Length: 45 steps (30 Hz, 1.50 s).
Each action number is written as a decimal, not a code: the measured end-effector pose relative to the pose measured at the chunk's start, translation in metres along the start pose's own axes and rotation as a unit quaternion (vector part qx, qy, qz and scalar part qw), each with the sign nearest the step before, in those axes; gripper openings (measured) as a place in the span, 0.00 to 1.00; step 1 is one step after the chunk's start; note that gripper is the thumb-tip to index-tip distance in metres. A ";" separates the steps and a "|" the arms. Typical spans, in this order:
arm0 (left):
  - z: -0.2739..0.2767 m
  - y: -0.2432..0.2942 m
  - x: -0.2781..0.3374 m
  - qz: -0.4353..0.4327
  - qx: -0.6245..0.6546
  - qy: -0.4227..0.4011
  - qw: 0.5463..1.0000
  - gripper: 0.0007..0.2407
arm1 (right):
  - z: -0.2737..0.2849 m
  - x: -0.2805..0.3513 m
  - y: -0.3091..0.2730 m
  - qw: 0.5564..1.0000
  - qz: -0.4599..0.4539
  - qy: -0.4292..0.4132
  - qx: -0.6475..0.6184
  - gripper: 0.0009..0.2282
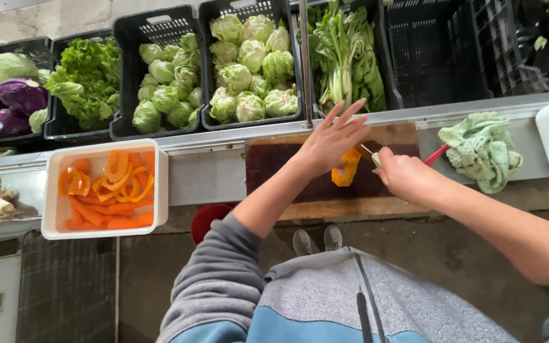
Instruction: Chopping yellow and orange bell peppers and squash on a wooden cutting board in a produce preparation area.
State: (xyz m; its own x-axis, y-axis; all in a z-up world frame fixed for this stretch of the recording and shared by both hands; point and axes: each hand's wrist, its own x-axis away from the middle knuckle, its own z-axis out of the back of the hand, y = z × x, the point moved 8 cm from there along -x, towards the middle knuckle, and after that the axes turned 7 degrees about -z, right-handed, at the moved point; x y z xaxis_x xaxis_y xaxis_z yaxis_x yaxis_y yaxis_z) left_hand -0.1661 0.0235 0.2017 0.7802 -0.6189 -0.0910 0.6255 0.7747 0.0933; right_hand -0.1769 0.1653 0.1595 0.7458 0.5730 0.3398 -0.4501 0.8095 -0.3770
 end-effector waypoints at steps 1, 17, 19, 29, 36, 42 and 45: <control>0.006 0.000 -0.002 0.001 -0.003 0.003 1.000 0.50 | 0.003 0.001 -0.003 1.000 0.002 0.003 0.003 0.13; -0.059 0.030 0.061 0.042 0.096 0.333 0.937 0.18 | 0.025 0.003 -0.009 0.998 -0.041 -0.042 -0.003 0.13; -0.063 0.032 0.065 0.039 0.092 0.322 0.942 0.18 | 0.027 0.006 -0.014 0.993 -0.079 -0.090 -0.015 0.12; -0.075 0.030 0.065 0.044 0.066 0.295 0.952 0.24 | 0.021 0.008 -0.017 0.980 -0.115 -0.164 0.000 0.14; -0.079 0.029 0.065 0.043 0.096 0.309 0.945 0.24 | -0.067 0.006 0.054 0.997 -0.040 0.000 -0.064 0.13; -0.092 0.029 0.064 0.039 0.098 0.301 0.948 0.24 | -0.031 0.017 0.024 0.973 -0.127 -0.176 -0.084 0.14; -0.093 0.027 0.063 0.047 0.114 0.301 0.946 0.25 | -0.026 0.014 0.021 0.967 -0.128 -0.198 -0.097 0.15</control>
State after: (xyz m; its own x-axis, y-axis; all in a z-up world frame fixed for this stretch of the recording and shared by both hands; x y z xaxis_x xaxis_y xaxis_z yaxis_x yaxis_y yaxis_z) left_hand -0.1008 0.0173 0.1062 0.7268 -0.3099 -0.6130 0.5937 0.7322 0.3337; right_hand -0.1628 0.1869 0.1337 0.5565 0.3916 0.7327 -0.1453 0.9142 -0.3782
